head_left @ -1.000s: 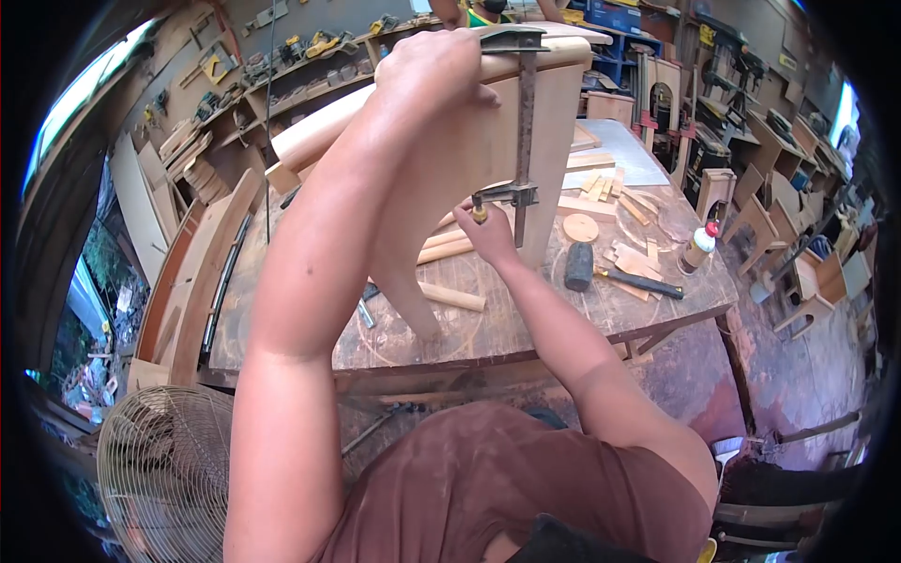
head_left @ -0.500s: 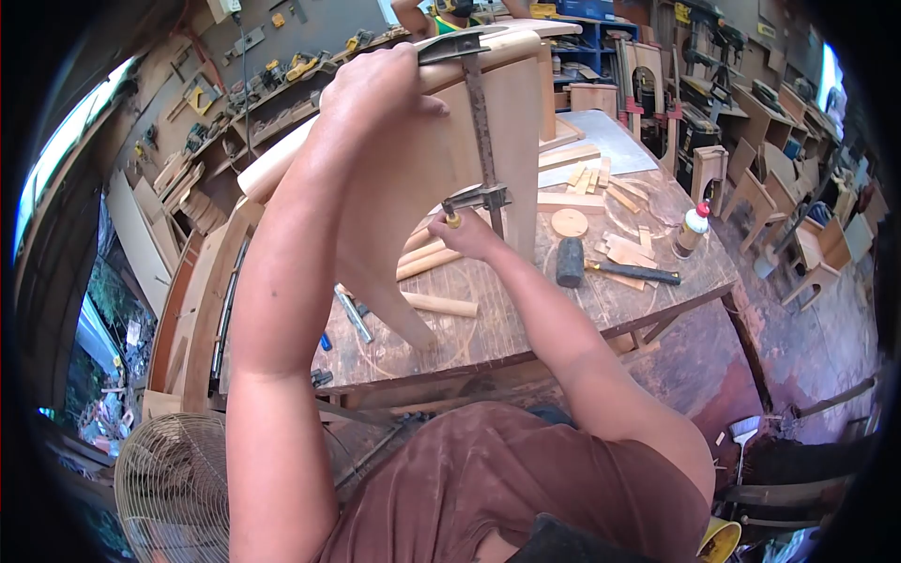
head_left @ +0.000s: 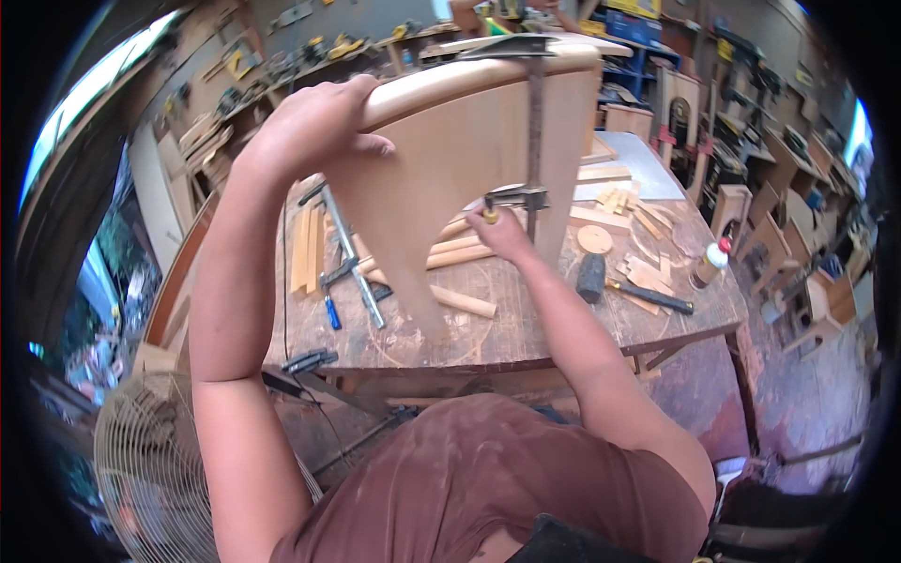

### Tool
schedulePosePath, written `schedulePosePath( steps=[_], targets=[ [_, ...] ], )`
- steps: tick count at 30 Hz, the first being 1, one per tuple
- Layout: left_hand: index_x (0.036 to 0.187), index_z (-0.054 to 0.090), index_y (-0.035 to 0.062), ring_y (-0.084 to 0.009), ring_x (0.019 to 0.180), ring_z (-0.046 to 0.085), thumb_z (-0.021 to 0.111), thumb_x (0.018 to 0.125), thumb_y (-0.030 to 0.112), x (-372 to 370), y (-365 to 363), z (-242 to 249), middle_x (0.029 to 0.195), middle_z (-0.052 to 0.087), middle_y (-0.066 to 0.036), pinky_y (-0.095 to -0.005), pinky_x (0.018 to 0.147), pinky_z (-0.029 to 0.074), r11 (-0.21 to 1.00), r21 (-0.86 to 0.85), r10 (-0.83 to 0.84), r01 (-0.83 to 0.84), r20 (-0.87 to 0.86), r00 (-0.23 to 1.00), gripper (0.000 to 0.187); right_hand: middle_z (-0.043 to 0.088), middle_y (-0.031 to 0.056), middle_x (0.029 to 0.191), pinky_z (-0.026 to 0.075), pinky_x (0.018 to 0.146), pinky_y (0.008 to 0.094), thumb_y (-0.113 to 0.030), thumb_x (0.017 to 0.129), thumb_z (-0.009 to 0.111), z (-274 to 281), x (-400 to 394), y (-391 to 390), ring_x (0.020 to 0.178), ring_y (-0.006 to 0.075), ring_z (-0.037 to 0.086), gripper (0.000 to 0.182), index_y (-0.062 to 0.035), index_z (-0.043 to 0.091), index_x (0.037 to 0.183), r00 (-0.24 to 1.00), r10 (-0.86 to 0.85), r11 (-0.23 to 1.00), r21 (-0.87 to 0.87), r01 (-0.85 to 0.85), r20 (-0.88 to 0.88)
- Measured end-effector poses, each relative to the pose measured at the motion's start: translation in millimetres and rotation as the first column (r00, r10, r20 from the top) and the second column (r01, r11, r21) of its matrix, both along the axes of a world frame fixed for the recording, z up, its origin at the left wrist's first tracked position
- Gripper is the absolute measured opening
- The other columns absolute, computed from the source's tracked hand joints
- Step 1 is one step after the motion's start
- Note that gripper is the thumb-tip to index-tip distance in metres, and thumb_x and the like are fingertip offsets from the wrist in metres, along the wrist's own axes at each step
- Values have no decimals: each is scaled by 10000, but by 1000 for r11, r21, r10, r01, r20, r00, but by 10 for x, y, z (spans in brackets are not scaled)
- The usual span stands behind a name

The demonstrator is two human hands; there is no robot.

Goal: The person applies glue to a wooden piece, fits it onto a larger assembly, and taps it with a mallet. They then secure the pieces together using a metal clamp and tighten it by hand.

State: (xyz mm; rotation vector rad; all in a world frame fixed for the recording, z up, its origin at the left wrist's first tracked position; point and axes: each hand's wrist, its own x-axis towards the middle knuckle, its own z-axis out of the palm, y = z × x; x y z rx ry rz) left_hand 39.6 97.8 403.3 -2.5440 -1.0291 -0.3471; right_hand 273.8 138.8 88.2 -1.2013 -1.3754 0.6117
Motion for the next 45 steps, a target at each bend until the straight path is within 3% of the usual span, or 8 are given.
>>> schedulePosePath(
  steps=[6, 10, 19, 32, 37, 40, 42, 45],
  targets=[
    [1328, 547, 85, -203, 1050, 611, 730, 866, 291, -1393, 81, -398, 1091, 642, -95, -362, 937, 488, 989, 11, -128, 146, 549, 826, 537, 480, -53, 587, 350, 446, 241, -243, 936, 637, -162, 24, 155, 488, 57, 446, 174, -100, 609, 843, 998, -36, 998, -49, 34, -47],
    [1193, 627, 61, -152, 951, 653, 703, 904, 315, -2038, 814, -1564, 1016, 700, -74, -309, 858, 516, 928, -155, -3, 340, 907, 421, 393, 506, -25, 583, 340, 435, 234, -231, 945, 610, 2, -71, 25, 473, 65, 466, 184, -61, 627, 876, 997, -30, 998, -64, 25, -76],
    [1108, 658, 9, -281, 1022, 665, 738, 836, 366, -1912, 1817, -4558, 1078, 699, -162, -375, 914, 503, 654, -757, 657, -14, 559, 506, 456, 481, 0, 560, 350, 455, 259, -207, 951, 587, -144, 23, 53, 485, 98, 469, 246, -42, 551, 773, 991, -25, 997, -70, 16, -132],
    [1046, 680, -11, -385, 1020, 659, 726, 768, 199, -1366, 2399, -4721, 1062, 683, -237, -454, 871, 532, 507, -810, 831, -295, 368, 418, 352, 559, 6, 617, 388, 501, 262, -159, 900, 559, -202, 33, -140, 538, 103, 518, 158, -51, 599, 790, 940, -340, 926, -179, 333, -11],
    [1073, 623, -82, -409, 1045, 640, 789, 722, 299, -1415, 2610, -4936, 1116, 652, -283, -438, 897, 516, 463, -858, 830, -222, 332, 449, 544, 571, 10, 616, 400, 500, 269, -128, 872, 555, -45, -64, -260, 539, 98, 524, 130, -44, 603, 785, 960, -276, 947, -157, 281, 52],
    [1036, 629, -108, -415, 1038, 644, 774, 724, 263, -1463, 2601, -5047, 1075, 654, -312, -428, 886, 511, 477, -871, 859, 119, 490, 150, 506, 569, 10, 616, 402, 501, 271, -128, 871, 559, -5, -96, -311, 543, 95, 522, 131, -40, 601, 783, 961, -276, 951, -143, 275, 16],
    [1113, 560, -150, -454, 1067, 616, 748, 768, 272, -1516, 2536, -4955, 1180, 584, -362, -454, 902, 502, 562, -796, 822, -222, 510, 252, 577, 567, 10, 614, 399, 497, 272, -134, 877, 560, 61, -139, -278, 538, 97, 519, 141, -38, 597, 779, 958, -287, 949, -133, 287, 13],
    [1093, 583, -129, -443, 1059, 624, 742, 777, 337, -1781, 2442, -4990, 1132, 614, -341, -445, 912, 492, 588, -784, 799, -196, 527, 289, 585, 562, 13, 607, 394, 491, 275, -149, 889, 560, 20, -147, -299, 530, 101, 514, 172, -35, 584, 762, 953, -303, 939, -167, 300, 9]
  ],
)
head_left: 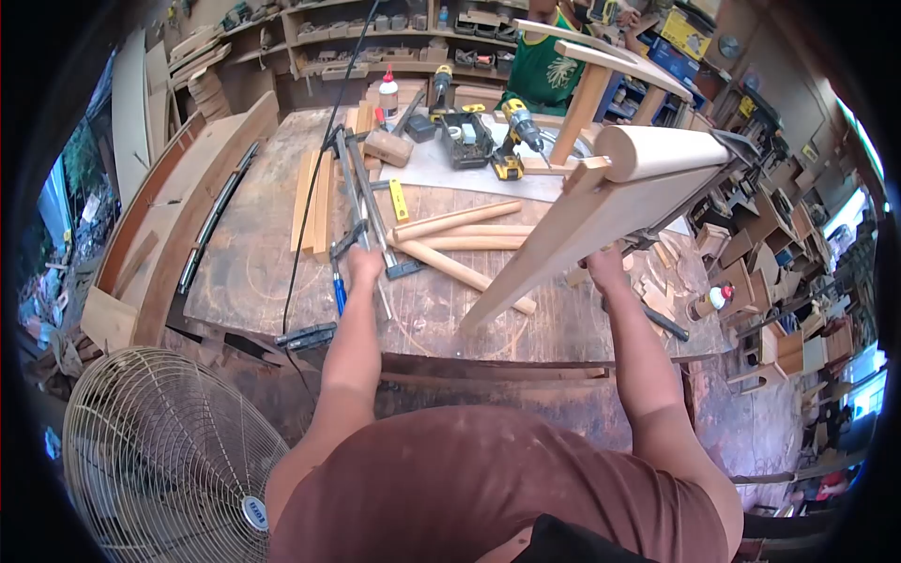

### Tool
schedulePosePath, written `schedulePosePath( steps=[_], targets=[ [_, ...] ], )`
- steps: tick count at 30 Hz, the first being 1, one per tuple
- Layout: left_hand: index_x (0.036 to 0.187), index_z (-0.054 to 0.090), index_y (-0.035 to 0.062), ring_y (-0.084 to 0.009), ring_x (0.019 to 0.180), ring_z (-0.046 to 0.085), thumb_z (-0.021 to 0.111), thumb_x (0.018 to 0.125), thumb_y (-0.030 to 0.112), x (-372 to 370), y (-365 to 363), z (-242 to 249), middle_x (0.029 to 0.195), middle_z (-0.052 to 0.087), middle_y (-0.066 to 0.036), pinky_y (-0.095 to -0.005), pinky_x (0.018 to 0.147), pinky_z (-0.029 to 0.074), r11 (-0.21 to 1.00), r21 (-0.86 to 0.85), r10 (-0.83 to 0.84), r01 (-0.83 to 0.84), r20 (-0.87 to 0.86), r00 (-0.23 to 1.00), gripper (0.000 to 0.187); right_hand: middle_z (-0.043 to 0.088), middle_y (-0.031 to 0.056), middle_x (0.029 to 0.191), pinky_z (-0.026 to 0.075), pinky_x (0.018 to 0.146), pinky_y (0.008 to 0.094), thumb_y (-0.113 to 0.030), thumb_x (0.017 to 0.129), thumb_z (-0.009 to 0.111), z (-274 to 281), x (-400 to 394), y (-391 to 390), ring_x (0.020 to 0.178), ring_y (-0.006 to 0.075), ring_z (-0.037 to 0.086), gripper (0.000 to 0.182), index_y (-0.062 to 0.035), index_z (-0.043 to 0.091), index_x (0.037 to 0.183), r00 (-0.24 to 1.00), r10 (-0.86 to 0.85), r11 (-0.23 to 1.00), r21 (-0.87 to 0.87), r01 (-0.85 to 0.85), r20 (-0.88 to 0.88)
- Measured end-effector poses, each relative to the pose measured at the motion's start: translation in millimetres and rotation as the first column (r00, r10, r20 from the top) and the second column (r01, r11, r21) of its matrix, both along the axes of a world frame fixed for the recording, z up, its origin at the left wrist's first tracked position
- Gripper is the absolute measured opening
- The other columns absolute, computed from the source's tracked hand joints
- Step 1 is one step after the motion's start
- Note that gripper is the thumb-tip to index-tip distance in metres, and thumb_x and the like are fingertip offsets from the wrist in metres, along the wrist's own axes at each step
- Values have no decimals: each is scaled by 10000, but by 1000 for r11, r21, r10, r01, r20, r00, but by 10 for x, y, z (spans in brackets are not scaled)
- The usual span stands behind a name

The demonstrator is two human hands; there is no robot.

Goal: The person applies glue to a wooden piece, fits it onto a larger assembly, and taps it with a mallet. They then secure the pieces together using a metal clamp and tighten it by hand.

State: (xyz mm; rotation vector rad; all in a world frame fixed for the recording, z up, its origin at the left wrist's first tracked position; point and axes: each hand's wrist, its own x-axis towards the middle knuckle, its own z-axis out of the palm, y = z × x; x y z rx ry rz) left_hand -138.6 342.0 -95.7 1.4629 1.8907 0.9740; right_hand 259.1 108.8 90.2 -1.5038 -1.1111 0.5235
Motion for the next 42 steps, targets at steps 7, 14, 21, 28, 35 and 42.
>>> schedulePosePath(
  steps=[7, 14, 21, 28, 35, 42],
  targets=[
    [865, 602, -54, -400, 885, 655, 671, 787, 216, -314, -612, 101, 882, 661, -271, -450, 779, 487, 992, 53, -117, 112, 102, 988, 290, 547, 33, 562, 398, 490, 288, -233, 924, 572, -28, 79, 110, 511, 123, 519, 312, -33, 540, 687, 996, 86, 996, 2, -86, -26],
    [759, 540, 74, -109, 566, 470, 602, 798, 114, -411, -1034, 479, 635, 507, 0, -311, 517, 365, 981, 96, -193, 171, 337, 922, 83, 547, 37, 568, 394, 494, 291, -265, 942, 579, -118, 139, 155, 513, 126, 518, 327, -39, 552, 707, 993, 120, 992, 36, -119, -12],
    [801, 502, 115, -62, 448, 374, 575, 833, 93, -636, -1158, 646, 587, 433, 46, -263, 406, 275, 957, 107, -286, 268, 470, 835, 83, 546, 32, 565, 391, 496, 294, -270, 941, 574, -83, 101, 131, 509, 124, 506, 336, -34, 554, 703, 989, 138, 988, 82, -134, -47],
    [904, 557, 11, -201, 682, 563, 624, 792, 120, -602, -1246, 423, 745, 582, -75, -352, 663, 459, 924, 183, -366, 336, 174, 914, 170, 592, 43, 583, 425, 518, 294, -268, 922, 559, -192, 225, 136, 522, 135, 548, 367, -25, 590, 648, 988, 93, 995, 28, -97, 119],
    [953, 591, 15, -412, 873, 646, 646, 778, 168, -118, -1117, 7, 865, 641, -258, -480, 752, 486, 968, 183, -184, 171, 55, 981, 239, 614, 57, 611, 455, 560, 306, -236, 864, 577, -126, 201, 46, 572, 145, 576, 278, -14, 618, 703, 996, 83, 997, -2, -83, -33],
    [1182, 574, 1, -408, 1079, 616, 676, 788, 237, 142, -895, 212, 1121, 639, -274, -480, 925, 484, 997, -76, -9, 9, 6, 1000, 470, 608, 30, 699, 452, 574, 308, -174, 841, 587, -289, 351, -2, 631, 139, 578, 153, -29, 629, 812, 989, -14, 998, -51, 22, 148]
  ],
)
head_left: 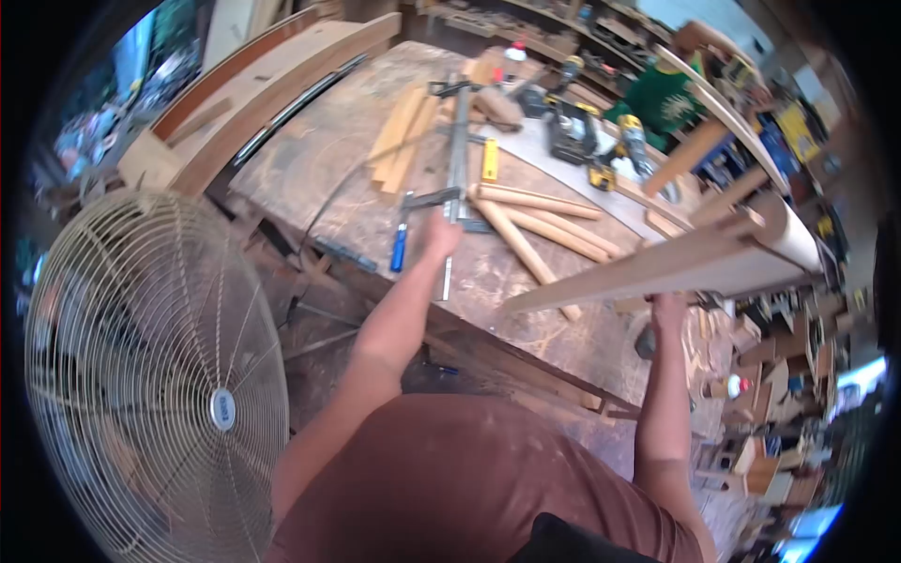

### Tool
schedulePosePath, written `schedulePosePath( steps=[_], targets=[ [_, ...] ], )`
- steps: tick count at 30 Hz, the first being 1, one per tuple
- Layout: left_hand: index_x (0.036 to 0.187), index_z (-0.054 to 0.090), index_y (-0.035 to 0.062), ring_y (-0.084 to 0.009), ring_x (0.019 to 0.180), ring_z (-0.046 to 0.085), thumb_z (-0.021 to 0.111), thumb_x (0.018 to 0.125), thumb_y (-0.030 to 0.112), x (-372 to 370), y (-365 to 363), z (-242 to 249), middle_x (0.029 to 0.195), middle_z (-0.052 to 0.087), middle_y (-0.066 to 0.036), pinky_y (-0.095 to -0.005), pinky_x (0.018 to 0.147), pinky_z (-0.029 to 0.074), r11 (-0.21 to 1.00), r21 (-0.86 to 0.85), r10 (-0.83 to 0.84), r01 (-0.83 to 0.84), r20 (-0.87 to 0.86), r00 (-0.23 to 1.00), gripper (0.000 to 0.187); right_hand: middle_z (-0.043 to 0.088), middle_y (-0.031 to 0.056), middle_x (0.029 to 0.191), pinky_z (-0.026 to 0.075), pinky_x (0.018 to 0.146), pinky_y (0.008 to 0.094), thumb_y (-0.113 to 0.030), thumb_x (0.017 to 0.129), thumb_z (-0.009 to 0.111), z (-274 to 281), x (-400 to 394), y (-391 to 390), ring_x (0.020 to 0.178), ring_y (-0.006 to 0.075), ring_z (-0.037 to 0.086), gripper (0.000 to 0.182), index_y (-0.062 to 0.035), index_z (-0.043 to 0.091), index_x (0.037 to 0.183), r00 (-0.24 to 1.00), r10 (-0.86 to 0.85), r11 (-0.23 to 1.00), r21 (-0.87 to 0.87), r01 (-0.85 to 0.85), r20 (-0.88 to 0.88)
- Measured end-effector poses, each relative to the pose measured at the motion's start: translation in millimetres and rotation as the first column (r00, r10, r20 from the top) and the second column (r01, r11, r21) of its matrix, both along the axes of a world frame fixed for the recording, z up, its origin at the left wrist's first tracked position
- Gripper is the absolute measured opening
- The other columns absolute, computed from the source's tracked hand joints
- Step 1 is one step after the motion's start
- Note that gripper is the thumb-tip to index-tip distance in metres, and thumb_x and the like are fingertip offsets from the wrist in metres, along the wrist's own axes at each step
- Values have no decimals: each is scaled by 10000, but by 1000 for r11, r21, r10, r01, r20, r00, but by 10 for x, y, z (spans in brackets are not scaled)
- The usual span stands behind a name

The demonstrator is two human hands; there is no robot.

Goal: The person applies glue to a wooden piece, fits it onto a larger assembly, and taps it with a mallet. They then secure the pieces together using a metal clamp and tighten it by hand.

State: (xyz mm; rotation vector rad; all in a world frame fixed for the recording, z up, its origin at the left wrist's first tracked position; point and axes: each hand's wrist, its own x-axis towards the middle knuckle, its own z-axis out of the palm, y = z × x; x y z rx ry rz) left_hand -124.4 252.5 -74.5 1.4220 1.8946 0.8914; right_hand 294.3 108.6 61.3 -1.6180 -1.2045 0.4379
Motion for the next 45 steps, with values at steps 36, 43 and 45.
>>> schedulePosePath(
  steps=[36, 43, 45],
  targets=[
    [1081, 595, 42, -259, 913, 636, 642, 901, 202, -3059, -1159, -3150, 1007, 663, -127, -382, 820, 494, 599, 54, 784, -799, 165, 599, 246, 347, -44, 630, 322, 533, 249, -208, 989, 570, 47, 385, 45, 560, 66, 328, 168, -91, 509, 884, 996, -12, 998, 55, 7, 87],
    [1059, 638, 43, -308, 1022, 636, 684, 854, 205, -3528, -1198, -4993, 1065, 667, -155, -389, 885, 487, 708, -383, 629, -594, -41, 776, 266, 371, -20, 657, 397, 641, 262, -200, 993, 555, 154, 249, -130, 630, 84, 403, 170, -39, 561, 1046, 966, -134, 991, -27, 132, -223],
    [1008, 624, 30, -257, 936, 640, 662, 863, 157, -3741, -1189, -5601, 984, 672, -131, -371, 830, 501, 725, -253, 663, -640, 5, 749, 197, 371, -19, 658, 398, 643, 263, -200, 993, 554, 28, 115, -62, 631, 85, 403, 173, -38, 561, 1052, 962, -206, 978, -27, 205, -181]
  ],
)
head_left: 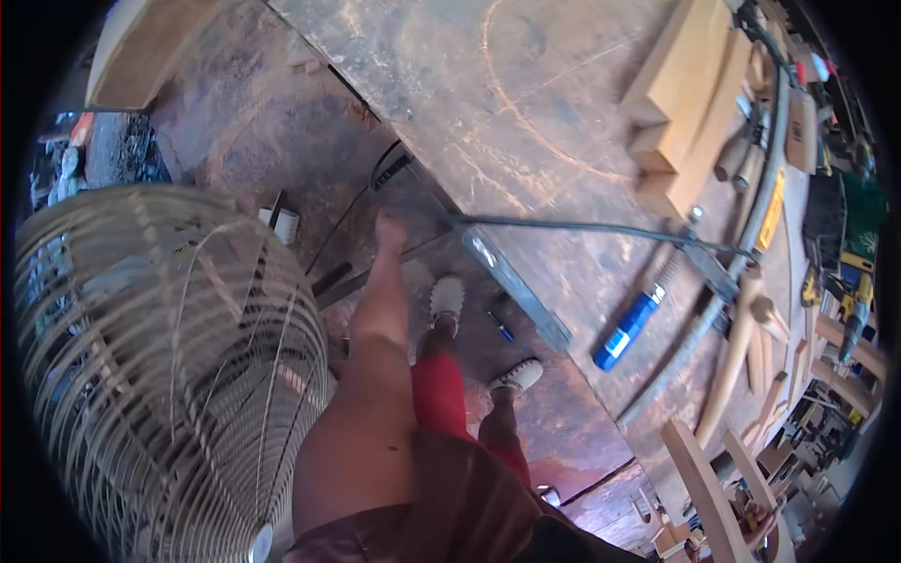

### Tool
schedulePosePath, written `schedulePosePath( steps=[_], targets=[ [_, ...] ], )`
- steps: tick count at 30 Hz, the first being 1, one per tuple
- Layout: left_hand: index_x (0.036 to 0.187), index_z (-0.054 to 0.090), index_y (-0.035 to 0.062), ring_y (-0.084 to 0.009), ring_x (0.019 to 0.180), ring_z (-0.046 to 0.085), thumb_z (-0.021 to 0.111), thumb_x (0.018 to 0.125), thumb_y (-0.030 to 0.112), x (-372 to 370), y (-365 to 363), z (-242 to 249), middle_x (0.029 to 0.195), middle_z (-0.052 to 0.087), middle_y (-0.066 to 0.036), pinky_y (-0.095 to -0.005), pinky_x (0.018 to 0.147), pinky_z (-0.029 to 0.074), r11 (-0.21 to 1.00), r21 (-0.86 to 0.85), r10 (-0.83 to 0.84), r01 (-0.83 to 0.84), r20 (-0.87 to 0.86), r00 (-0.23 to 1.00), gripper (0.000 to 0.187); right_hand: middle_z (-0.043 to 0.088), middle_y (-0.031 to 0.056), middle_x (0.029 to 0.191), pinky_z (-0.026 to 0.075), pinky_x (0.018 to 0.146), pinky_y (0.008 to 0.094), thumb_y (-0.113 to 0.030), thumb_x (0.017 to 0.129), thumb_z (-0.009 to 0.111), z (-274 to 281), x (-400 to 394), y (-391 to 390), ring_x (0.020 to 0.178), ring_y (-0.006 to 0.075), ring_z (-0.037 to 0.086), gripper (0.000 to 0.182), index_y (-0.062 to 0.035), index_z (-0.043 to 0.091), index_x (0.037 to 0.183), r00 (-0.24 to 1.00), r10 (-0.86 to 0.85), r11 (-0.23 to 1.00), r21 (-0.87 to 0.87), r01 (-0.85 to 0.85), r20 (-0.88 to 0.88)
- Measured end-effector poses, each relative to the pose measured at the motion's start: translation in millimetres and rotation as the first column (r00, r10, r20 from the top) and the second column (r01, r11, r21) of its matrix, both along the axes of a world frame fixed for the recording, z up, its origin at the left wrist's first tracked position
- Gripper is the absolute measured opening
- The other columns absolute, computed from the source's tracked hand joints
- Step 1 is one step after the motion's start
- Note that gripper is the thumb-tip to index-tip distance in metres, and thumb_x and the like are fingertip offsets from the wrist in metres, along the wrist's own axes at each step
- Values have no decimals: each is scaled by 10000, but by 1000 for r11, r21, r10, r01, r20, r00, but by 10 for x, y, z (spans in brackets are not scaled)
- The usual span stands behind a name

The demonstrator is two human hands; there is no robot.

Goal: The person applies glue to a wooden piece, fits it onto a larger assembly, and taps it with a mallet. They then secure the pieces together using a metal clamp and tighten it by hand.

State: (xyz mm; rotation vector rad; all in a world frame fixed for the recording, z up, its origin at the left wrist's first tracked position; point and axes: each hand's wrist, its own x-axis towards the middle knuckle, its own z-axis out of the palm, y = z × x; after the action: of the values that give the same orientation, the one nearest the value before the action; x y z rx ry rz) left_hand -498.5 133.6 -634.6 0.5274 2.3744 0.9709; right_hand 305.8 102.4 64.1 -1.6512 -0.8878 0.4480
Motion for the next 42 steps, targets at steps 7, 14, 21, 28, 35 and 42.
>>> schedulePosePath(
  steps=[7, 14, 21, 28, 35, 42],
  targets=[
    [907, 599, 28, -189, 768, 641, 617, 879, 105, -324, 158, -527, 857, 662, -115, -358, 710, 528, 999, 21, 23, -24, 8, 1000, 84, 373, -17, 662, 404, 650, 268, -199, 993, 552, -399, -387, 117, 635, 88, 405, 184, -34, 559, 1074, 988, -122, 992, -32, 125, 92],
    [926, 606, 20, -192, 768, 641, 621, 878, 100, -464, 570, -510, 865, 663, -109, -352, 704, 528, 1000, -3, 26, -26, 20, 999, 94, 375, -15, 666, 409, 657, 273, -198, 994, 549, -752, -533, 182, 639, 91, 407, 196, -30, 556, 1096, 982, -167, 984, -43, 171, 90],
    [945, 612, 13, -196, 768, 640, 625, 877, 94, -629, 952, -625, 873, 664, -104, -345, 698, 528, 999, 20, 26, -26, 20, 999, 107, 376, -13, 670, 415, 664, 277, -197, 994, 547, -922, -643, 104, 643, 94, 410, 210, -27, 554, 1117, 974, -200, 978, -38, 205, 103],
    [964, 618, 6, -200, 768, 640, 630, 876, 89, -712, 1282, -590, 881, 664, -98, -339, 692, 527, 999, 34, 25, -26, 20, 999, 122, 378, -11, 674, 420, 671, 282, -195, 994, 544, -1022, -613, 98, 647, 98, 412, 225, -23, 552, 1139, 970, -220, 974, -38, 225, 105],
    [982, 625, -2, -204, 768, 639, 634, 875, 83, -752, 1504, -645, 888, 665, -93, -333, 686, 527, 998, 64, 17, -18, 24, 1000, 138, 380, -9, 678, 426, 678, 287, -194, 995, 542, -970, -598, -6, 651, 101, 414, 241, -19, 550, 1161, 964, -238, 970, -25, 242, 117],
    [1001, 631, -9, -208, 768, 639, 638, 874, 78, -528, 1061, -655, 896, 666, -87, -327, 680, 527, 987, 158, 10, -27, 109, 994, 155, 382, -7, 682, 431, 684, 291, -193, 995, 539, -796, -526, -90, 655, 104, 416, 258, -16, 548, 1182, 963, -244, 968, -33, 249, 117]
  ],
)
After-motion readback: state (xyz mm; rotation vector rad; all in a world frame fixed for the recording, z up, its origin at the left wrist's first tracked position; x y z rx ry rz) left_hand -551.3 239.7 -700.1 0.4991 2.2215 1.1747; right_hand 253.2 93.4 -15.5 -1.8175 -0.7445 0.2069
